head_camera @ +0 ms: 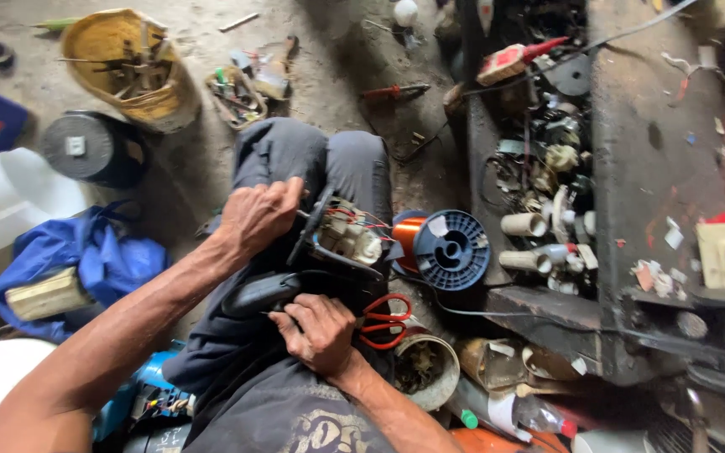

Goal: Assembling a fan motor housing by connecting electrical wires and using hand tools to secure parts.

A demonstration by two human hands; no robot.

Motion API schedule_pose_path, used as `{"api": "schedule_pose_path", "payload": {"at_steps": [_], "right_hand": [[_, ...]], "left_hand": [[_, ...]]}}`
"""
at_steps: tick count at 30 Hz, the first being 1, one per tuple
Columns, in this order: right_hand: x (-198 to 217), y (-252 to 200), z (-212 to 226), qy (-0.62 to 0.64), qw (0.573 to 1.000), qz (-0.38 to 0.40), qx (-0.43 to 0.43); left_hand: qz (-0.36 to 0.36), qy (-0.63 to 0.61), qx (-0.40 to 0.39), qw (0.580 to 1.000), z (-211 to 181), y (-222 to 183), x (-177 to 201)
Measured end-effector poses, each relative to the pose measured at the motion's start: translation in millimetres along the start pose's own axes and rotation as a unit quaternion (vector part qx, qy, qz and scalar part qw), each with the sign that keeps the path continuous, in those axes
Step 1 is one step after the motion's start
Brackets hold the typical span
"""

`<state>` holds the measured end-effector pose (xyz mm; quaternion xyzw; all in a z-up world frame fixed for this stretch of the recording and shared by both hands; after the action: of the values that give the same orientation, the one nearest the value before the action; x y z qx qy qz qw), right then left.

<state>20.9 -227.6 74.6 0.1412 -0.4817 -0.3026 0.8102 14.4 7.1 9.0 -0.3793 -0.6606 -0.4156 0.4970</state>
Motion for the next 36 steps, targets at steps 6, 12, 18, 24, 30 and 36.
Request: {"api": "schedule_pose_path", "payload": {"at_steps": [6,12,18,24,30,36], "right_hand": [[2.2,1.0,0.6,0.002,1.0,-0.021,-0.001],[2.0,-2.0,-1.7,0.0,1.0,-0.012,0.003],[0.4,-3.1,-2.6,-0.001,1.0,-0.015,0.003],[2.6,0.8,0.8,-0.019,1.0,-0.017,-0.014],[2.3,-3.4,-1.7,-0.012,1.0,-0.016,-0.018],[2.0,-3.2,-1.9,0.0,1.0,-0.013,-0.021]], "left_hand": [[-0.015,0.023,-0.012,1.0,1.1,-5.7,3.9],[-0.02,0.078,-0.019,0.997,4.5,-8.2,-1.3],[-0.015,0.091,-0.023,0.995,5.7,-7.0,-2.2],[-0.004,0.075,-0.017,0.997,7.6,-8.9,-1.6],[-0.002,0.089,-0.016,0.996,8.9,-10.8,-2.6],[-0.002,0.096,-0.015,0.995,10.0,-9.9,-1.9]]}}
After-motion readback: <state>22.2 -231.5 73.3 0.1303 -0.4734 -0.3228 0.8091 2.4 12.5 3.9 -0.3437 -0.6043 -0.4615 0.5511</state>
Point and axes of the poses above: each hand's wrist, its own y-axis towards the middle knuckle, its own x-axis out of the back of the hand, z = x × y, the point moved 2 cm from there along y, towards the middle knuckle, and after that the axes turned 6 degrees about -y, right-handed, at the moved point
